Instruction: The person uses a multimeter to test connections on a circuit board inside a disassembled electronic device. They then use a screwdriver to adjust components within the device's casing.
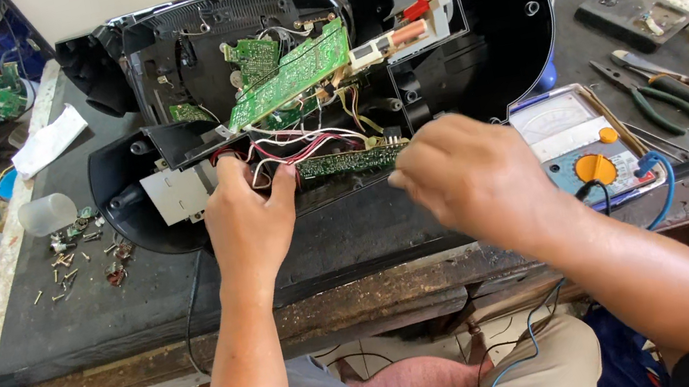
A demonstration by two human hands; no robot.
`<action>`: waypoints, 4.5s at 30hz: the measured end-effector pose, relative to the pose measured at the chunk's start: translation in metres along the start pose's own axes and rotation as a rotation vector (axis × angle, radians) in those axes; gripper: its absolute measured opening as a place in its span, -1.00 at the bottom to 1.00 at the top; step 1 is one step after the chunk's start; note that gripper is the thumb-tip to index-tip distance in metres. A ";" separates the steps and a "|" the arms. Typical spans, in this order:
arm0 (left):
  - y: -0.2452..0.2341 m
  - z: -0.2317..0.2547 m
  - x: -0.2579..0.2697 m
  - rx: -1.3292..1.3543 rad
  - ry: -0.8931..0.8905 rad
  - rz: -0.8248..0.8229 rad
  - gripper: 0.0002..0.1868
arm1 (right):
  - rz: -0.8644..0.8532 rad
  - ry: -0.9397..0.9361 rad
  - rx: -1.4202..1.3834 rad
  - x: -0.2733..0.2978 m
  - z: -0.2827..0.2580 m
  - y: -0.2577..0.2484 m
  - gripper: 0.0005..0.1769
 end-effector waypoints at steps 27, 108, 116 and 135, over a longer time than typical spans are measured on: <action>0.006 -0.004 0.013 -0.022 0.013 -0.131 -0.51 | -0.397 -0.063 0.007 -0.083 -0.003 0.082 -0.73; -0.004 0.002 0.022 0.163 0.148 -0.263 -0.73 | -0.241 -0.420 0.236 -0.075 -0.035 0.074 -0.82; 0.001 -0.004 0.020 0.186 0.146 -0.295 -0.72 | -0.089 -0.467 0.178 -0.075 -0.042 0.059 -0.90; 0.000 -0.003 0.020 0.186 0.154 -0.283 -0.73 | -0.027 -0.449 0.173 -0.073 -0.043 0.065 -0.90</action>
Point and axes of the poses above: each hand's wrist, its own x-axis away from the middle knuckle, its own y-axis out of the palm, z = x × y, the point moved 9 cm from there along -x, towards the middle knuckle, and after that the axes turned 12 degrees about -y, right-handed, at the moved point
